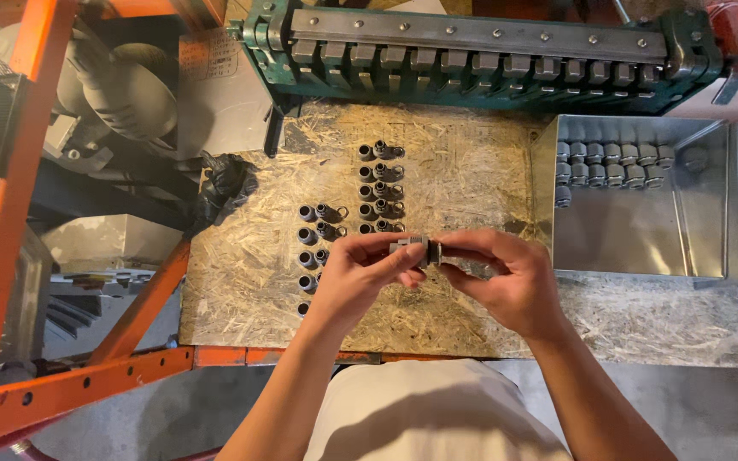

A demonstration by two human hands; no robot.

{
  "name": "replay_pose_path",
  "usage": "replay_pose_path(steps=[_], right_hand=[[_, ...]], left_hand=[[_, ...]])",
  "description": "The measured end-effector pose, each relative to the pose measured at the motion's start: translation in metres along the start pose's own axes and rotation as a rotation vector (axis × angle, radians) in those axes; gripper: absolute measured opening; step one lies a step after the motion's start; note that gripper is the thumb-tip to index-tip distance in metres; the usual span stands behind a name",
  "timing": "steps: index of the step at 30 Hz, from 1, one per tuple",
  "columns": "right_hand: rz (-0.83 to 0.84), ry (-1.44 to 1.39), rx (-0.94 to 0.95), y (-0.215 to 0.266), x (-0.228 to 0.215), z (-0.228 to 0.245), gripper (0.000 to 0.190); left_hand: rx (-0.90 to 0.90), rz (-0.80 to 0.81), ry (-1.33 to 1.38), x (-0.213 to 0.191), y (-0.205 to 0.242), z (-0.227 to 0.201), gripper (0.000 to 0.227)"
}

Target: The person repeatedly picks up small cylindrical metal parts from a table, fits a smaller ring-like component onto each one, and places the assembled units into a metal tray. The process is repeated for multiple parts throughout the clip.

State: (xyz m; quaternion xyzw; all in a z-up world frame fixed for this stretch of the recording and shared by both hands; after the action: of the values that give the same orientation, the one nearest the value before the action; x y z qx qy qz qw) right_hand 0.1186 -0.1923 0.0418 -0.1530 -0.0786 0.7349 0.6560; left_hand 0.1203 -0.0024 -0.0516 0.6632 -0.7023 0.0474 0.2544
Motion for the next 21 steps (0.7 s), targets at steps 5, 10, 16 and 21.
replay_pose_path(steps=[5, 10, 16, 21], right_hand=[[0.013, 0.16, -0.19, -0.002, 0.003, 0.031, 0.04], [0.1, 0.121, -0.128, 0.003, 0.004, 0.02, 0.042], [0.1, -0.25, 0.302, 0.013, 0.002, -0.045, 0.042], [0.131, -0.202, 0.495, 0.014, 0.008, -0.033, 0.028]], left_hand=[[-0.075, -0.084, 0.027, 0.002, 0.005, 0.002, 0.047], [-0.107, -0.012, -0.08, 0.007, 0.013, -0.018, 0.051], [0.133, 0.163, -0.239, 0.021, 0.029, -0.056, 0.051], [0.299, 0.221, -0.336, 0.032, 0.04, -0.079, 0.047]])
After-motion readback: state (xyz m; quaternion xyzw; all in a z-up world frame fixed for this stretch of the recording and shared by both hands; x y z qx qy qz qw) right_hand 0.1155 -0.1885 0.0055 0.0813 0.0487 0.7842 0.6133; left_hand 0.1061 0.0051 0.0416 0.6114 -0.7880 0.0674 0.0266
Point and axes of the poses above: each hand's wrist, its own y-axis away from the middle knuckle, its own x-axis out of the palm, z = x × y, the point moved 10 cm from there along -y, towards the middle knuckle, and after that the axes turned 4 degrees about -z, right-handed, at the moved point
